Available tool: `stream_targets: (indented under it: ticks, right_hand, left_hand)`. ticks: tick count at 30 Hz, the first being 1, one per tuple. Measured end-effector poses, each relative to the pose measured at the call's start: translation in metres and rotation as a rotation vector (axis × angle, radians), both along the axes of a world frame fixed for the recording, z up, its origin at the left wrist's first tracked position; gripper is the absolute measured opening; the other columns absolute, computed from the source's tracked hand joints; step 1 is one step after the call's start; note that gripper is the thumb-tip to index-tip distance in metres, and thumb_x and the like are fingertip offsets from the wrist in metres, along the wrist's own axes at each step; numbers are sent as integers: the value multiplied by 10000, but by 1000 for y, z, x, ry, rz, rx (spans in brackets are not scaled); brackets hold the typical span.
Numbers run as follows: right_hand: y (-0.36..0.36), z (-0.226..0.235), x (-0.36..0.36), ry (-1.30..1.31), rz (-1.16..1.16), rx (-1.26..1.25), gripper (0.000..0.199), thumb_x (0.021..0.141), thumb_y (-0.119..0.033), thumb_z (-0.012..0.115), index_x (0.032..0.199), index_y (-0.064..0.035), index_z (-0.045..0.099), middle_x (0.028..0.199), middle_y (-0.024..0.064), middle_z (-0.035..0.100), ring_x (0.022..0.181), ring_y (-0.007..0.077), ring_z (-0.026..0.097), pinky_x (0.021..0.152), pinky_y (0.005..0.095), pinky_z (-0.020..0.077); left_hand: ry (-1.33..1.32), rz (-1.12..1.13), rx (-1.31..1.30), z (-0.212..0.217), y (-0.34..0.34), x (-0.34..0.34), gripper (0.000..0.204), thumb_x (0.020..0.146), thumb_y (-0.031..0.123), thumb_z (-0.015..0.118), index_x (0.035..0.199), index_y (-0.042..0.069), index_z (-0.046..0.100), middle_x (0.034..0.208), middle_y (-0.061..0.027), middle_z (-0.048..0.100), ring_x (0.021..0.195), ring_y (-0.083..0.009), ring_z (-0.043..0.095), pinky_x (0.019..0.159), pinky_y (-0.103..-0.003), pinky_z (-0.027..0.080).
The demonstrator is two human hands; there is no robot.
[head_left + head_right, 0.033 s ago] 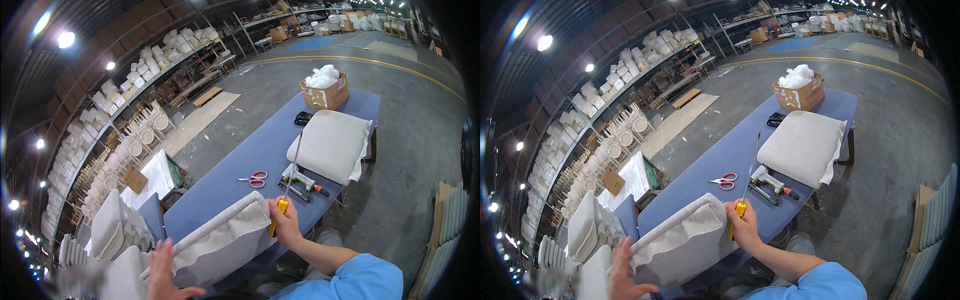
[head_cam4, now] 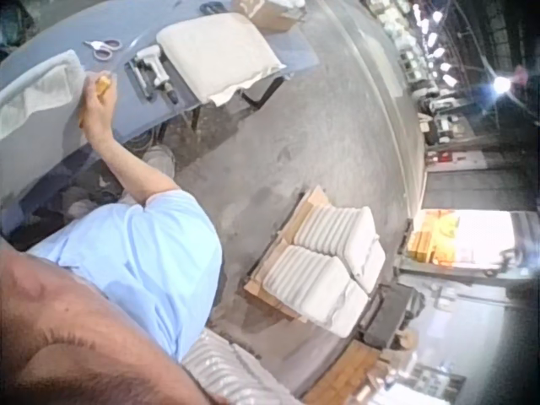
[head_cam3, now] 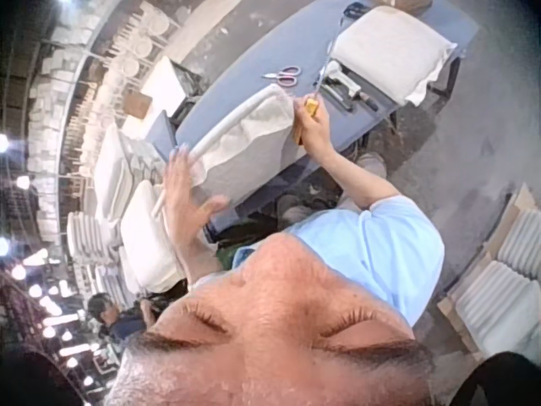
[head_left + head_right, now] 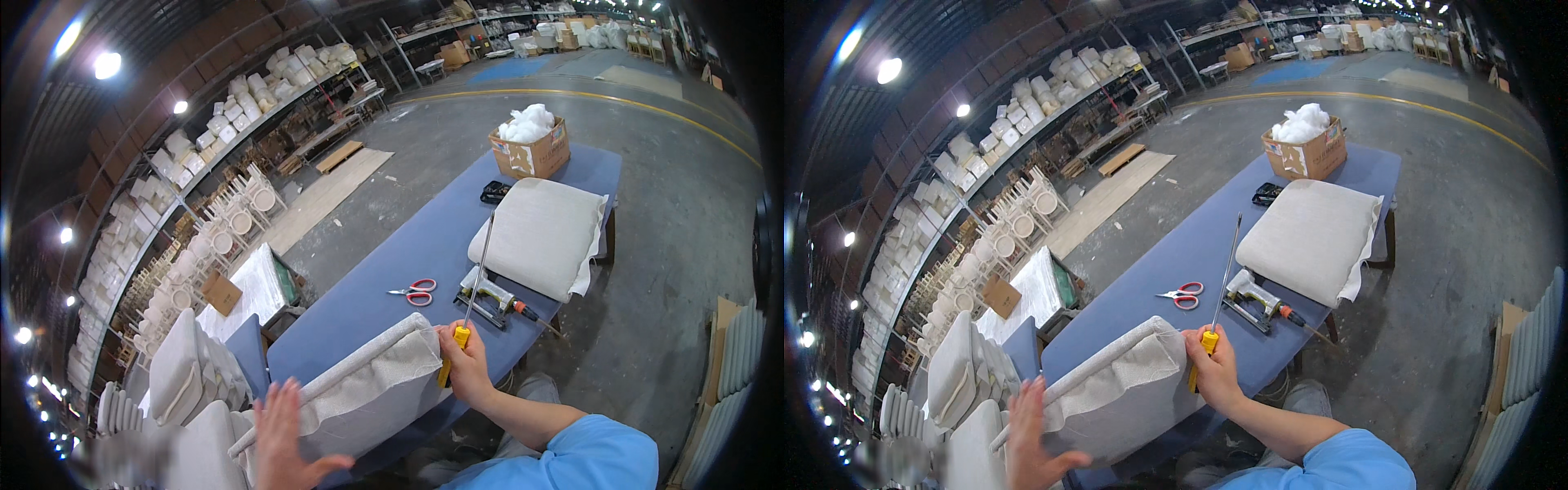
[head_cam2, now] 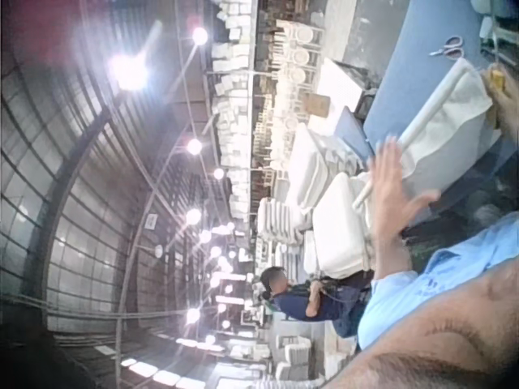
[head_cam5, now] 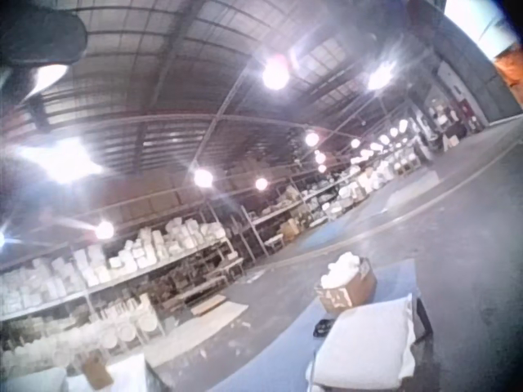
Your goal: The person uses a screwdriver to pry open the seam of a white cushion cover and then uses scissors to trim excess fabric along the edges. The person handles multiple cushion covers, placing them on a work table and stacking them after trimming.
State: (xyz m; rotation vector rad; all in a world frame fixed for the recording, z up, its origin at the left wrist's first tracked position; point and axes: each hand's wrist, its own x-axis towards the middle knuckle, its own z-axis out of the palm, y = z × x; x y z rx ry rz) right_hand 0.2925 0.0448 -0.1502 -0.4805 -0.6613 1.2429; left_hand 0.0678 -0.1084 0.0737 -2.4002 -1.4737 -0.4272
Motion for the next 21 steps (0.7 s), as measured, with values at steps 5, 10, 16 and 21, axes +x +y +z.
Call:
stream_targets:
  ticks: [5, 10, 16, 21]
  right_hand:
    - [4, 8, 39, 49, 2, 68, 180, 1141, -293, 476, 1104, -118, 493, 1188, 133, 658, 1054, 168, 608, 963, 345, 482]
    - [27, 73, 98, -95, -51, 391, 212, 1152, -339, 439, 1192, -133, 469, 1170, 153, 669, 1028, 174, 630, 906, 316, 510]
    - [23, 142, 133, 75, -47, 630, 223, 1148, -319, 452, 1238, -114, 456, 1158, 136, 683, 992, 156, 689, 745, 269, 580]
    - [39, 117, 95, -255, 175, 517, 197, 1150, -317, 451, 1206, -128, 450, 1068, 113, 691, 946, 145, 690, 670, 239, 561]
  left_hand:
    - [-39, 178, 161, -54, 56, 32, 526, 970, 333, 680, 1411, 51, 626, 1283, -127, 627, 1139, -328, 595, 1046, -460, 378]
    - [-43, 214, 249, -64, 68, 30, 509, 942, 312, 682, 1383, 60, 653, 1157, -104, 644, 1027, -302, 591, 967, -446, 388]
    - [-57, 236, 270, -68, 66, 32, 483, 936, 324, 677, 1341, 60, 684, 1144, -109, 662, 1024, -300, 605, 957, -442, 394]
    - [-70, 212, 286, -66, 68, 31, 464, 948, 326, 665, 1322, 53, 692, 1132, -113, 665, 1017, -303, 610, 947, -440, 397]
